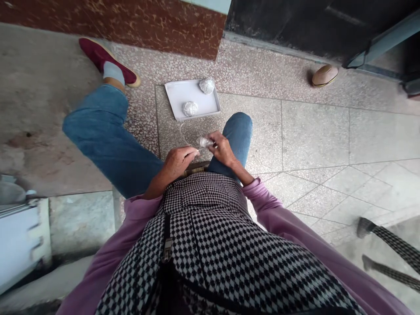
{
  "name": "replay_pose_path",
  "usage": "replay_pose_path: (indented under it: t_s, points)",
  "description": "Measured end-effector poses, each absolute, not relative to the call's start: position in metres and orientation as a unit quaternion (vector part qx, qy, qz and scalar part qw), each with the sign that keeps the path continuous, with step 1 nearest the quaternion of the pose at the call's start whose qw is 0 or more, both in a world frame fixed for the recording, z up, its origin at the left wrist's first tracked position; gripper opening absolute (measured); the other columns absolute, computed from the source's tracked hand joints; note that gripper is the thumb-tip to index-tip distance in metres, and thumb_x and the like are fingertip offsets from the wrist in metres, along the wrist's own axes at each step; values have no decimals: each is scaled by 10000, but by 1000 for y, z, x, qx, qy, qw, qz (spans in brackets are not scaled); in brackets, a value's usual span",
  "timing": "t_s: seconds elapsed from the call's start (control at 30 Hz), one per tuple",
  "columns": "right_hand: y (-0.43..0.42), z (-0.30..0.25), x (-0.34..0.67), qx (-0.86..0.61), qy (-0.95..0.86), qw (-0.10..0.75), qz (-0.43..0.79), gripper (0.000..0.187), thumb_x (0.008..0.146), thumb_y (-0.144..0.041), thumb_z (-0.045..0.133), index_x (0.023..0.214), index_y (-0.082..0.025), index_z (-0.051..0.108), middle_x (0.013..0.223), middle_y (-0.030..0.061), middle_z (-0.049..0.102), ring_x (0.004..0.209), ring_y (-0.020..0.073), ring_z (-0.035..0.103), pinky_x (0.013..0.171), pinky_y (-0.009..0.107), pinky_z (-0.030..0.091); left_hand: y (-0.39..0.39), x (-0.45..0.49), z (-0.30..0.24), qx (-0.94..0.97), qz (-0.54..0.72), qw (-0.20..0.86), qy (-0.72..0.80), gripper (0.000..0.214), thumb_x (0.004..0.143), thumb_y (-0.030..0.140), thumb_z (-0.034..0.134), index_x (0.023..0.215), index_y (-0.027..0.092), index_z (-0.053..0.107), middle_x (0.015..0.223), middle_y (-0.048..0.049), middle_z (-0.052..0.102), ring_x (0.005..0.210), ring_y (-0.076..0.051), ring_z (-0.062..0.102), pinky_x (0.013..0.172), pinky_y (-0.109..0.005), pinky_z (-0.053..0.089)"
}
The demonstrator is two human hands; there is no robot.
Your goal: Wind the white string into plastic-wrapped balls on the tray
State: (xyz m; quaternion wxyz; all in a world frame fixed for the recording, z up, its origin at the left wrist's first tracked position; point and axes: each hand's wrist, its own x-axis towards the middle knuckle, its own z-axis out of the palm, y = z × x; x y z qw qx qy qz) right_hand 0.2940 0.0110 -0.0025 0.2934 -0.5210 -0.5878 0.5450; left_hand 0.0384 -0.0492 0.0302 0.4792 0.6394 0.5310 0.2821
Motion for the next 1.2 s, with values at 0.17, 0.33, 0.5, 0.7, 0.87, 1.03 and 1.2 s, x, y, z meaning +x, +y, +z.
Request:
replay_pose_path:
  t_s: [0.17,0.33,0.5,0.7,0.87,1.03,1.2]
  points:
    - [-2,14,302,-330,-544,196,747,295,905,-181,1049,1041,-209,788,1104,53,837,1006,202,733,913,326,661,-44,23,26,606,309,495,540,291,1079,474,751,981,237,890,939,-60,853,911,-259,790,904,-354,642]
    - [1,16,300,-336,-456,314,762,559,883,-481,1177,1185,-263,760,1117,39,789,1015,232,745,799,315,685,-43,27,26,558,311,553,535,416,1052,619,803,910,233,864,726,-20,723,673,-209,645,673,-322,524]
    - [17,7,286,-481,-469,399,625,422,1054,-380,1035,1312,-299,711,1342,64,776,1235,260,724,993,355,720,-49,37,32,574,285,577,506,372,1050,524,742,1046,216,950,832,-44,825,628,-174,600,627,-297,484]
    - [6,2,287,-505,-599,260,565,294,945,0,881,1068,-242,769,1233,87,791,1192,272,697,1067,368,674,-47,30,32,589,302,523,537,304,1012,480,746,1011,235,926,811,-24,791,677,-190,629,698,-317,516]
    - [-5,5,293,-352,-530,213,742,344,914,-252,1092,1079,-219,792,1078,31,829,990,202,734,883,308,667,-42,26,26,561,336,491,576,301,1015,543,784,960,257,861,887,-54,809,828,-248,704,782,-358,569]
    - [0,6,285,-303,-460,292,782,645,838,-540,1208,1183,-249,747,1092,17,784,947,195,727,797,296,694,-39,29,16,494,340,550,582,389,1021,613,838,923,236,842,712,-13,668,697,-224,633,666,-347,512]
    - [5,7,277,-357,-441,359,741,627,913,-595,1152,1171,-290,669,1124,28,698,1034,226,700,812,311,720,-43,33,12,482,330,596,552,439,1024,618,808,841,219,830,714,-42,710,618,-183,584,599,-315,464]
